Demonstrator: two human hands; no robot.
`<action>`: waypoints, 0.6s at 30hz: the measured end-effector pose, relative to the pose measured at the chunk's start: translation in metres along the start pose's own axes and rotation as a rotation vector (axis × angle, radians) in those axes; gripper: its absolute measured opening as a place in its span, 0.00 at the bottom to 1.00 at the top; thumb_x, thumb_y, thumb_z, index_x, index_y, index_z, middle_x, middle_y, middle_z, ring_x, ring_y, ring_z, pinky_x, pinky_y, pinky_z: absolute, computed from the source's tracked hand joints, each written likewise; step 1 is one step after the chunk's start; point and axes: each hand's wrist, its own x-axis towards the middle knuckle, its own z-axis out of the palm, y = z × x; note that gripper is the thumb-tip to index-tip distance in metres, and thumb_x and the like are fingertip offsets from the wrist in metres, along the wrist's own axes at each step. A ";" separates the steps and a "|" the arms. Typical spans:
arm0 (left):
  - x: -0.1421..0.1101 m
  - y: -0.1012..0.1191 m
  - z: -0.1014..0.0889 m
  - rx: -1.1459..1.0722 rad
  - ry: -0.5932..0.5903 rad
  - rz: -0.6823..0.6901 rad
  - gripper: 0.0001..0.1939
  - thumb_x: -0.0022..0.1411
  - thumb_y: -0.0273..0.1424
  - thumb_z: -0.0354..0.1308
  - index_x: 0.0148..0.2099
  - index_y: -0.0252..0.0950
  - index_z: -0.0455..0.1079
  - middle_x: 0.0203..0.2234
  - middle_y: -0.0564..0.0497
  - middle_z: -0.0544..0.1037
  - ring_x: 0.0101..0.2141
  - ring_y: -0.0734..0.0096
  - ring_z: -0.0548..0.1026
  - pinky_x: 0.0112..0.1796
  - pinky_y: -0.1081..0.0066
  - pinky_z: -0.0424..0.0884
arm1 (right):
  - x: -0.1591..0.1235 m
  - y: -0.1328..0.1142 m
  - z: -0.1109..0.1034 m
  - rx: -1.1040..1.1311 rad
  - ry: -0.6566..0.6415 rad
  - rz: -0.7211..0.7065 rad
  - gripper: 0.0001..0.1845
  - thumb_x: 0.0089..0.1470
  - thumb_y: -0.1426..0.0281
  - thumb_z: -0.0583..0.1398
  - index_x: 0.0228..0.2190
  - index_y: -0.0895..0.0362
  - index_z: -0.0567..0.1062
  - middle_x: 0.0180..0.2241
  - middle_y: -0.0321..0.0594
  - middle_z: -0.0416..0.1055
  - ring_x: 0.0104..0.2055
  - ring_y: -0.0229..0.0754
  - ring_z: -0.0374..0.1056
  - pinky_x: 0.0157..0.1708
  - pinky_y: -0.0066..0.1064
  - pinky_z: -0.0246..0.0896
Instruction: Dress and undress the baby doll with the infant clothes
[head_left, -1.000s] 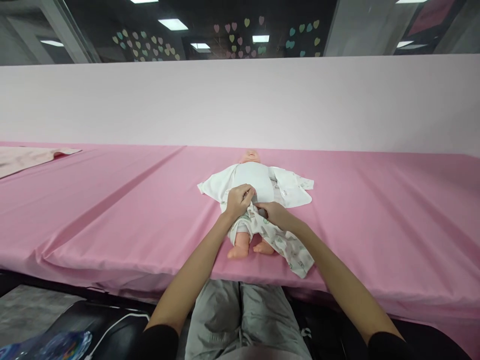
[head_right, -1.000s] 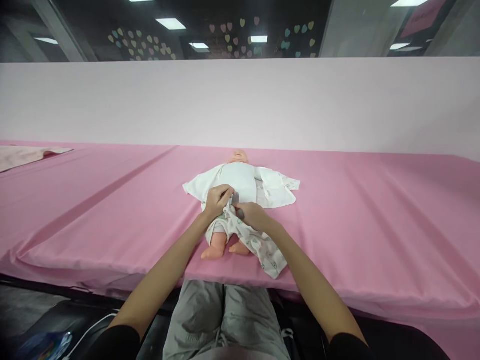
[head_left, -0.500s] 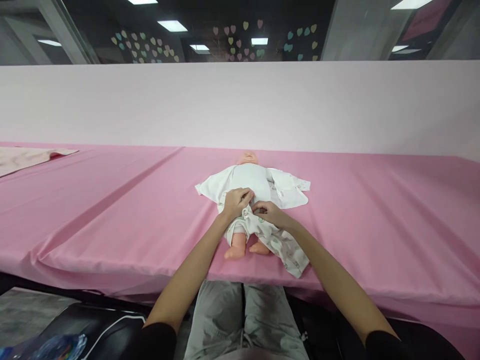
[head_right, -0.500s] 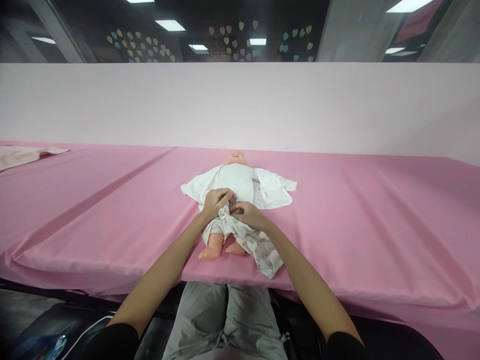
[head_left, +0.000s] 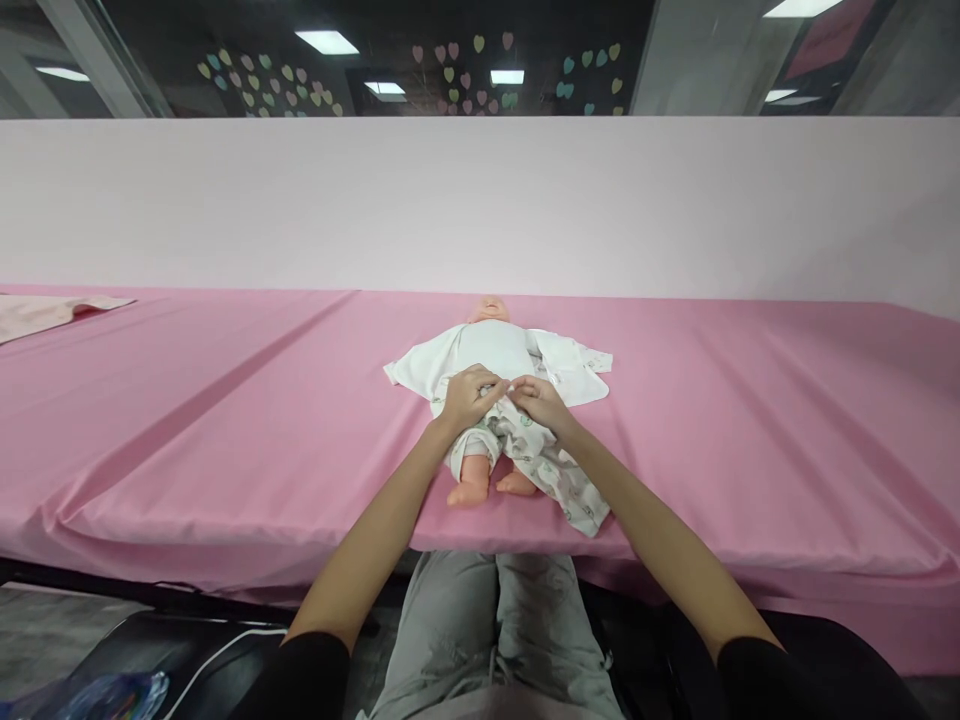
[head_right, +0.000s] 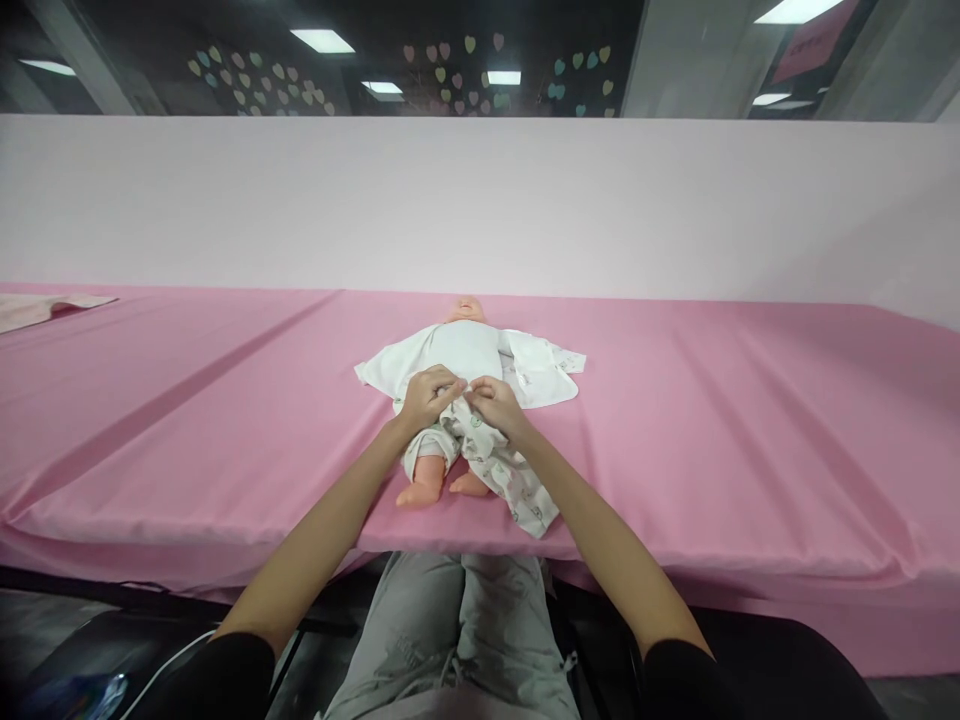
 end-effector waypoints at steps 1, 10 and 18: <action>0.000 0.001 0.000 0.004 -0.016 -0.002 0.05 0.45 0.34 0.63 0.22 0.40 0.72 0.22 0.50 0.73 0.31 0.64 0.66 0.37 0.70 0.59 | 0.003 -0.001 -0.004 0.005 0.056 -0.030 0.15 0.34 0.61 0.61 0.25 0.56 0.65 0.15 0.26 0.59 0.18 0.31 0.53 0.19 0.25 0.46; 0.004 0.004 0.000 -0.428 -0.174 -0.159 0.10 0.50 0.34 0.60 0.35 0.36 0.70 0.28 0.54 0.73 0.29 0.73 0.69 0.32 0.75 0.62 | 0.004 -0.008 -0.012 0.217 0.067 -0.009 0.18 0.32 0.60 0.65 0.26 0.57 0.70 0.22 0.31 0.67 0.25 0.34 0.61 0.27 0.26 0.56; 0.005 -0.002 0.002 -0.893 -0.117 -0.379 0.12 0.47 0.33 0.63 0.32 0.35 0.64 0.18 0.58 0.68 0.16 0.82 0.63 0.19 0.79 0.60 | 0.000 -0.007 0.001 0.199 -0.099 0.073 0.20 0.33 0.59 0.67 0.24 0.59 0.70 0.21 0.33 0.69 0.22 0.33 0.62 0.23 0.25 0.56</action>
